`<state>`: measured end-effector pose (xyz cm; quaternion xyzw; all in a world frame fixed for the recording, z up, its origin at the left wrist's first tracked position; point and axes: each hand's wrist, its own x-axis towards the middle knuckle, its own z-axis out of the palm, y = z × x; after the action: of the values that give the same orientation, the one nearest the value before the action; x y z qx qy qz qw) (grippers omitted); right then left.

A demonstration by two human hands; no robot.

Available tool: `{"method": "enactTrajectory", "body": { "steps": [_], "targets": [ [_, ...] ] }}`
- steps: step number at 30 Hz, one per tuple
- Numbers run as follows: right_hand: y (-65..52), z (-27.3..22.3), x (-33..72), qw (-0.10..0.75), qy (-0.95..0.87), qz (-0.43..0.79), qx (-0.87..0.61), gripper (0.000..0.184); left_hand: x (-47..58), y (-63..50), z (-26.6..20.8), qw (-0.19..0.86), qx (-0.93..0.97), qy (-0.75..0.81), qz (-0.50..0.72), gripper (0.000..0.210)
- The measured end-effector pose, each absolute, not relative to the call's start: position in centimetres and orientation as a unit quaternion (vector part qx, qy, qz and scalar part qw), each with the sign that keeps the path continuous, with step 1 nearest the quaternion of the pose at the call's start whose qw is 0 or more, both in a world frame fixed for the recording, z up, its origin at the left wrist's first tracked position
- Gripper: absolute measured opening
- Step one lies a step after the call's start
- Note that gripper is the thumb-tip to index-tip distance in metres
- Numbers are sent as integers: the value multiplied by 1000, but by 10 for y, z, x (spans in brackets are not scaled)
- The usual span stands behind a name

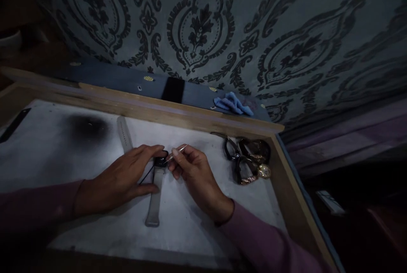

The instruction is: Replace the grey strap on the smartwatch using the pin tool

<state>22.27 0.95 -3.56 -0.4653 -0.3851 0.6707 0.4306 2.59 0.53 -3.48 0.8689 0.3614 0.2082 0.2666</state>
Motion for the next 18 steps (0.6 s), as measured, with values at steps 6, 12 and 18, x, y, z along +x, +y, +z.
{"method": "enactTrajectory", "body": {
  "steps": [6,12,18],
  "targets": [
    [10,-39,224,417,-429,633,-492,35,25,4,-40,262,867,361,222,80],
    [10,-42,222,422,-455,612,-491,34,26,4,-40,263,866,366,217,82],
    [7,-43,221,431,-481,579,-497,32,26,5,-40,258,868,366,216,85]
  ]
}}
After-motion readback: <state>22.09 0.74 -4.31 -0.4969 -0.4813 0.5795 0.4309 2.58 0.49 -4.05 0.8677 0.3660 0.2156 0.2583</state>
